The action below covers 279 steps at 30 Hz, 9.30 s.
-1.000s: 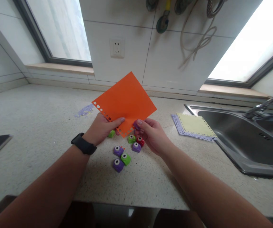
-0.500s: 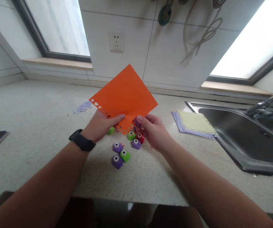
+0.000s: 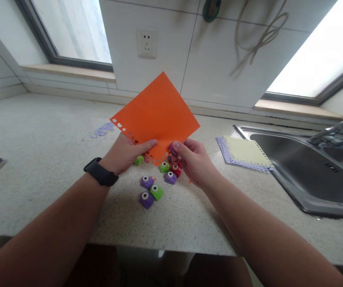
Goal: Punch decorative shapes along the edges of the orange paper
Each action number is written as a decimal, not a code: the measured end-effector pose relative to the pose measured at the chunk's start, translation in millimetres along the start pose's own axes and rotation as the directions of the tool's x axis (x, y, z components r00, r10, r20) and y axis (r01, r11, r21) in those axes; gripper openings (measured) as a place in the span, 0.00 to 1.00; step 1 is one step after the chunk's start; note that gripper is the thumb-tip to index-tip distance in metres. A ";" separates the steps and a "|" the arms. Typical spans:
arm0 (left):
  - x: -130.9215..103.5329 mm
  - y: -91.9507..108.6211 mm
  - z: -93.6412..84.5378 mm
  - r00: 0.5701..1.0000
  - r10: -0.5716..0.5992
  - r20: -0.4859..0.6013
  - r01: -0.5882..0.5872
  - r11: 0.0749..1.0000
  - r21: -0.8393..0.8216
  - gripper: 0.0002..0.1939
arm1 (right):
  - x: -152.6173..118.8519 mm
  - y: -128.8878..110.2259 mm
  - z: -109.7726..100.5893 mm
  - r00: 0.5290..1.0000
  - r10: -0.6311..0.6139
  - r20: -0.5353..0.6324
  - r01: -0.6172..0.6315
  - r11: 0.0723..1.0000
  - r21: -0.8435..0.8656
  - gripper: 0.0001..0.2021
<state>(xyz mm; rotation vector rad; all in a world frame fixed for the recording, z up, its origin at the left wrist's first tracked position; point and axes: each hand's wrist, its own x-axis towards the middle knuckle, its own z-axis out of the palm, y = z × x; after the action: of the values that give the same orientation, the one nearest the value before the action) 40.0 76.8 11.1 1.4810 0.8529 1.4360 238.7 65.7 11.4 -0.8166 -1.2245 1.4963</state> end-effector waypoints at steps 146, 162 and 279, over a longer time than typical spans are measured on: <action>4.4 1.0 -12.8 0.984 -0.150 0.091 0.152 0.988 -0.008 0.16 | 21.9 6.6 -41.9 1.000 -0.002 -0.011 -0.010 0.351 -0.936 0.18; 4.4 1.0 -12.8 0.979 -0.169 0.115 0.175 0.984 -0.039 0.16 | 17.3 5.3 -33.1 0.995 -0.008 0.104 0.102 0.280 -0.955 0.19; 2.7 -0.1 -9.0 0.974 -0.155 -0.163 0.140 0.985 -0.100 0.20 | 8.2 -31.3 -37.0 0.954 -0.199 -0.227 0.157 0.970 -0.188 0.18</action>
<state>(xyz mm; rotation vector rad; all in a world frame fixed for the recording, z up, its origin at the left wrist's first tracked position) 31.3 80.4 11.6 1.2164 0.9706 1.4838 279.1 84.1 32.6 -0.9447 -1.2142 1.1217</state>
